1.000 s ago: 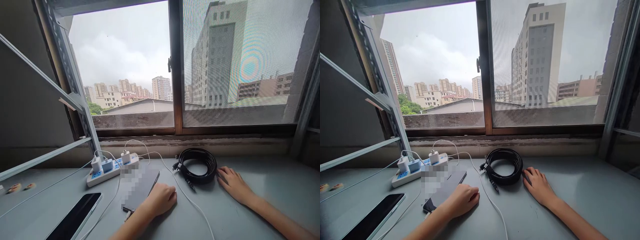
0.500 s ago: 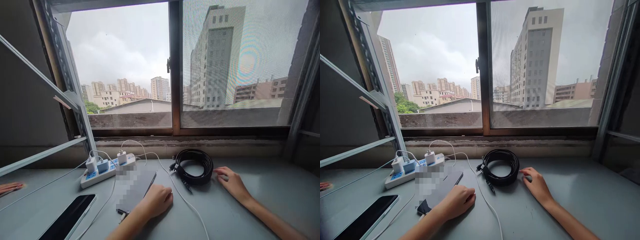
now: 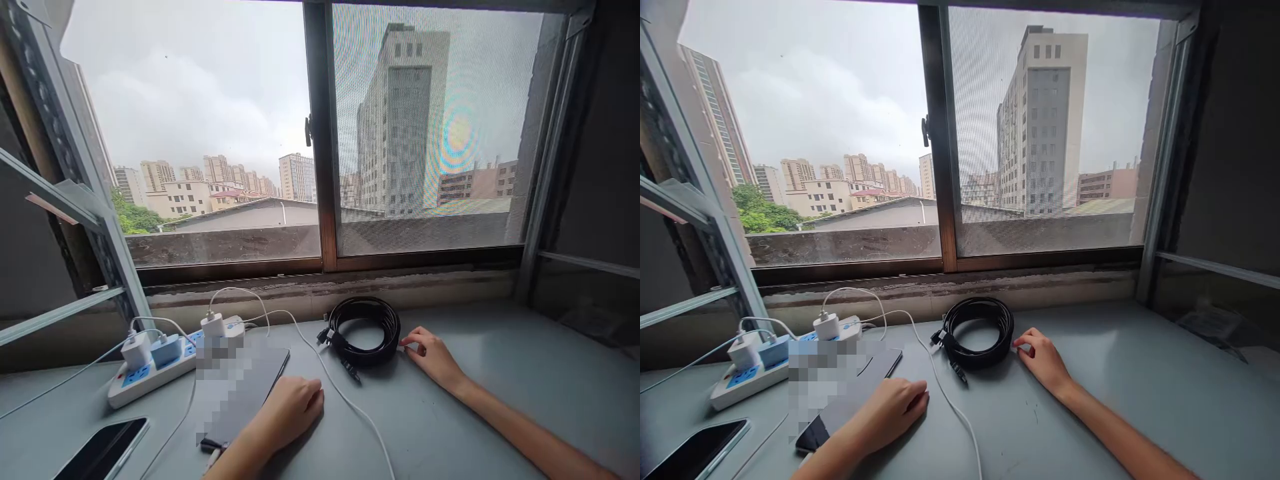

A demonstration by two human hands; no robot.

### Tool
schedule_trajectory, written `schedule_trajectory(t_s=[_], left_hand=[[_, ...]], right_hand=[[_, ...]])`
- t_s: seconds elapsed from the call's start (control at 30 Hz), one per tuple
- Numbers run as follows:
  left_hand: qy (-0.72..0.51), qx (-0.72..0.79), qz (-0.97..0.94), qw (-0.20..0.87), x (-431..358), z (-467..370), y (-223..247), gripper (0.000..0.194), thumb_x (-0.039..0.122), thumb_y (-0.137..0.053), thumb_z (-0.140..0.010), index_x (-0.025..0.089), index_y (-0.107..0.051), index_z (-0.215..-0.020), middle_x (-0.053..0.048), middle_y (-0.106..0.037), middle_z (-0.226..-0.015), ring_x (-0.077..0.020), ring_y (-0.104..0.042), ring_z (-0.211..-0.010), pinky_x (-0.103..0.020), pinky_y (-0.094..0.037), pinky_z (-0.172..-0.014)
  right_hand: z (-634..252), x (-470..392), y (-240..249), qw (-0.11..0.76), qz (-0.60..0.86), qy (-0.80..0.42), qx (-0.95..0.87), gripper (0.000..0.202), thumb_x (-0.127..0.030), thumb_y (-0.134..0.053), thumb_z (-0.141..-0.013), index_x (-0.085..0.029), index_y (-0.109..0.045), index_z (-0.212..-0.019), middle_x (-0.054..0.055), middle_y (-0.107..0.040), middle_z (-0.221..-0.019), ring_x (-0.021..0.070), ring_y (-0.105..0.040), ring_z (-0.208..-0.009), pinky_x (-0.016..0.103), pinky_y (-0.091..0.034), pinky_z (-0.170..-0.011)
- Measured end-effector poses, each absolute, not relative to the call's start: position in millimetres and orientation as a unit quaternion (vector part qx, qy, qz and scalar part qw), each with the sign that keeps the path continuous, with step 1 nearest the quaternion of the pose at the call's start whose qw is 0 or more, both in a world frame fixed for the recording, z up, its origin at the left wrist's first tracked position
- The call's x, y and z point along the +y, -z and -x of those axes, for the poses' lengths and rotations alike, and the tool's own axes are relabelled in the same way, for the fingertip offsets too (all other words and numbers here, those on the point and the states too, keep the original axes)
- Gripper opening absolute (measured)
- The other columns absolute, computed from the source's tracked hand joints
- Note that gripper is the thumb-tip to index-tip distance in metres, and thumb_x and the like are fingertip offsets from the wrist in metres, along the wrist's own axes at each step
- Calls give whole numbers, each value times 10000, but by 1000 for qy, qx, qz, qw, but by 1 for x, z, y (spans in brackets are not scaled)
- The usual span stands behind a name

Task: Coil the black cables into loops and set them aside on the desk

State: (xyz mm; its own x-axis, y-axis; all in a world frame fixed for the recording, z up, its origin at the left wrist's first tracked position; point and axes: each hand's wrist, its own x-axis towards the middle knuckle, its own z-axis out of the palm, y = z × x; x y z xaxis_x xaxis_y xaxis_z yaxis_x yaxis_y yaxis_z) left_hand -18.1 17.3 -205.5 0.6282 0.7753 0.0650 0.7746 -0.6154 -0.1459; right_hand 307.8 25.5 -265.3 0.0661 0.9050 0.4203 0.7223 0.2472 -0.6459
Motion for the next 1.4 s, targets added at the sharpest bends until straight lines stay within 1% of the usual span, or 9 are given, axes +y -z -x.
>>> schedule_trajectory(t_s=[0.1, 0.27, 0.4, 0.57, 0.93, 1.1, 1.2, 1.27, 1.4], left_hand=[[9, -428, 901, 71, 18, 19, 206, 284, 207, -347, -918, 187, -528, -701, -56, -626, -662, -217, -614, -652, -332, -242, -563], [1, -433, 898, 80, 18, 18, 205, 301, 218, -328, -922, 191, -543, -714, -52, -623, -666, -214, -608, -662, -326, -257, -574], [-2, -435, 897, 78, 17, 16, 203, 307, 214, -324, -921, 190, -551, -716, -55, -624, -669, -222, -606, -669, -320, -269, -580], [6, -441, 895, 61, 17, 15, 201, 305, 213, -334, -918, 189, -545, -699, -55, -611, -652, -226, -600, -655, -322, -265, -576], [0, -432, 899, 68, 14, 14, 202, 296, 206, -357, -920, 184, -523, -676, -41, -607, -633, -204, -603, -626, -325, -226, -548], [-2, -432, 900, 68, 13, 14, 201, 286, 207, -376, -913, 181, -553, -690, -47, -614, -636, -211, -614, -635, -312, -278, -556], [4, -430, 901, 64, 10, 13, 200, 294, 207, -375, -914, 177, -581, -706, -55, -621, -651, -214, -619, -646, -301, -326, -570], [9, -430, 901, 58, 8, 12, 200, 279, 205, -394, -904, 174, -599, -717, -59, -628, -664, -216, -623, -659, -295, -357, -586], [13, -435, 899, 47, 3, 9, 200, 243, 208, -430, -882, 168, -636, -758, -76, -649, -701, -233, -636, -699, -297, -396, -613]], right_hand=[[-306, 26, 264, 381, 601, -107, -694, 285, -223, -404, -821, -207, -688, -838, 51, -635, -912, 148, -586, -685, 292, -470, -688], [-305, 26, 261, 337, 611, -89, -710, 253, -202, -406, -822, -201, -647, -901, 40, -623, -836, 169, -586, -757, 294, -440, -730], [-305, 25, 258, 315, 614, -83, -719, 255, -185, -389, -831, -198, -624, -930, 41, -632, -851, 176, -582, -801, 294, -419, -752], [-305, 24, 256, 302, 615, -81, -724, 255, -195, -383, -840, -187, -616, -943, 50, -630, -869, 179, -580, -804, 296, -407, -755], [-309, 21, 260, 304, 608, -93, -728, 261, -231, -363, -844, -200, -602, -945, 46, -619, -859, 183, -572, -783, 301, -398, -728], [-311, 22, 264, 315, 623, -101, -709, 273, -306, -367, -852, -214, -590, -980, 27, -619, -825, 179, -573, -731, 302, -408, -687], [-316, 27, 269, 321, 645, -95, -687, 319, -351, -373, -847, -213, -588, -1038, 30, -614, -830, 186, -581, -741, 319, -430, -720], [-323, 32, 272, 321, 665, -90, -669, 337, -342, -366, -839, -199, -593, -1042, 48, -613, -849, 191, -586, -758, 328, -446, -747], [-335, 42, 275, 302, 707, -93, -632, 316, -262, -381, -821, -159, -617, -1002, 88, -610, -892, 196, -586, -810, 349, -455, -810]])
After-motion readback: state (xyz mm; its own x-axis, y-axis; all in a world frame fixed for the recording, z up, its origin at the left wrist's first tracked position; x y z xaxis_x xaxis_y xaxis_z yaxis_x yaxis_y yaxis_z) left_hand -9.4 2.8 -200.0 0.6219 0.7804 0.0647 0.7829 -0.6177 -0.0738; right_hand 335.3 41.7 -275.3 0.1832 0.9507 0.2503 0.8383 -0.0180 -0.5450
